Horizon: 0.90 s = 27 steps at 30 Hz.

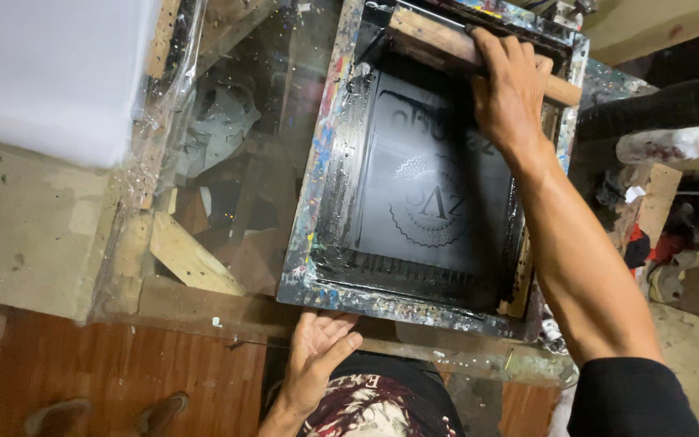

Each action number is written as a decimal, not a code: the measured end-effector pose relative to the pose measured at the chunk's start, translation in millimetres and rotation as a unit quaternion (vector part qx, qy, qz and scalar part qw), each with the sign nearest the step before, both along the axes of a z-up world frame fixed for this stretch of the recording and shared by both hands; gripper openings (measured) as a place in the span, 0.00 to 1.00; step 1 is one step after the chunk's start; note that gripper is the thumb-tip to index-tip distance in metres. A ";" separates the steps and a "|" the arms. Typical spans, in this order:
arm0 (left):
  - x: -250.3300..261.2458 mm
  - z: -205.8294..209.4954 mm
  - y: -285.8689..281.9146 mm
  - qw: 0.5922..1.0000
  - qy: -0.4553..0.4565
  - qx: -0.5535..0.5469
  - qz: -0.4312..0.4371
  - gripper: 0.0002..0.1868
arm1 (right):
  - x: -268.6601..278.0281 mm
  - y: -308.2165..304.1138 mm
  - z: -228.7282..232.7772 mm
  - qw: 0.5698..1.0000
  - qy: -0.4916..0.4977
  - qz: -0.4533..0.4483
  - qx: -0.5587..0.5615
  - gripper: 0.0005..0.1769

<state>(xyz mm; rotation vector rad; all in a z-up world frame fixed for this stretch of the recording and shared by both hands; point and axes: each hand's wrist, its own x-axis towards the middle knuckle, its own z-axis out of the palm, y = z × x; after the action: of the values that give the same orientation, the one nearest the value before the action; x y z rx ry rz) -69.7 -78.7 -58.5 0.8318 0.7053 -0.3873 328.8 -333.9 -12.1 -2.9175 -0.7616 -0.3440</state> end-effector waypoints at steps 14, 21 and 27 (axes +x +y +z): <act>14.4 3.9 8.0 0.999 0.028 0.013 -0.035 0.21 | -209.2 12.4 22.0 0.989 0.147 -0.014 -0.022 0.25; -10.7 -78.1 -10.1 0.998 0.055 0.033 0.012 0.31 | -260.3 18.1 -3.7 0.994 0.053 -0.031 -0.094 0.46; -9.6 -75.5 -8.5 0.996 0.074 0.054 0.001 0.26 | -258.7 20.1 -17.7 0.995 0.059 -0.042 -0.069 0.43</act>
<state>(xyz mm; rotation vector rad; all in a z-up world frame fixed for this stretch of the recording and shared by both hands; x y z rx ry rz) -79.3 -87.2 -134.0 0.9106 0.8697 -0.4150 70.1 -313.8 -29.8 -3.0729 -0.6741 -0.1294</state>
